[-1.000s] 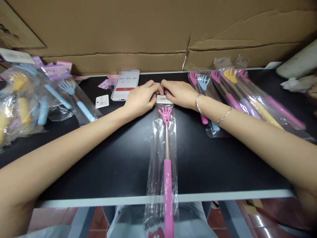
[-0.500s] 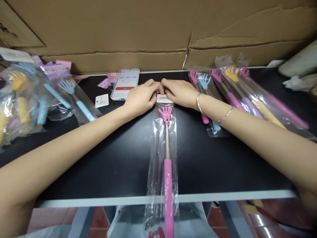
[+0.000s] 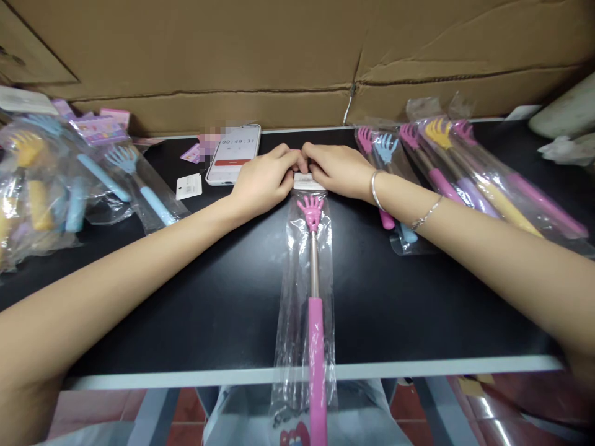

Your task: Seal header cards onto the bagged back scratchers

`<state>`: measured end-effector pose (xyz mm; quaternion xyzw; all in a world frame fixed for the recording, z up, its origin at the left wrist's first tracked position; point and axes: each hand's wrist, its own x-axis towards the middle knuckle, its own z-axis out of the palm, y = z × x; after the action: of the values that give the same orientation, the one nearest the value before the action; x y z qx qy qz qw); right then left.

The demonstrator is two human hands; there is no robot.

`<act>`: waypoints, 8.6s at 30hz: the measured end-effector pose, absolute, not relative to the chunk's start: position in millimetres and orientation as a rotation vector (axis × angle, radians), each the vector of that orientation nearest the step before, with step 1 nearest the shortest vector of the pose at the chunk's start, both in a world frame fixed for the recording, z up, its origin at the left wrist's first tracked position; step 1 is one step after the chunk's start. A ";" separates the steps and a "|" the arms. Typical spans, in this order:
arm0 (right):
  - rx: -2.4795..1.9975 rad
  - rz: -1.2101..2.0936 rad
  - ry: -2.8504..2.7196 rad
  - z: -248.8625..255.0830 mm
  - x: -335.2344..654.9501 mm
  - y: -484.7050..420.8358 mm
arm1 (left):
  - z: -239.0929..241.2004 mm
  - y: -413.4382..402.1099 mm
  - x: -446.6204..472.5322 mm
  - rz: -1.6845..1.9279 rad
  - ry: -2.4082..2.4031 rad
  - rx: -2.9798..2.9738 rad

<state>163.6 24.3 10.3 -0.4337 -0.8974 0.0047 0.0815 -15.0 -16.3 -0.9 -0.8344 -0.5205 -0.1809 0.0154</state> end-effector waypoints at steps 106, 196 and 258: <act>-1.234 -0.019 -2.664 6.9 165.5 27.0 | -1.7 -15.3 -18.2 -0.621 -1.632 -2.599; -1.311 0.014 -2.691 15.0 163.6 20.0 | -6.9 -10.8 -20.6 -0.680 -1.518 -2.591; -1.308 -0.008 -2.685 15.1 163.6 19.3 | -7.1 -10.4 -21.5 -0.670 -1.509 -2.584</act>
<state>163.6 19.3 15.1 -0.4367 -0.8963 -0.0025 0.0774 -21.5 -10.4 -7.1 -0.8421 -0.4918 -0.2182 0.0375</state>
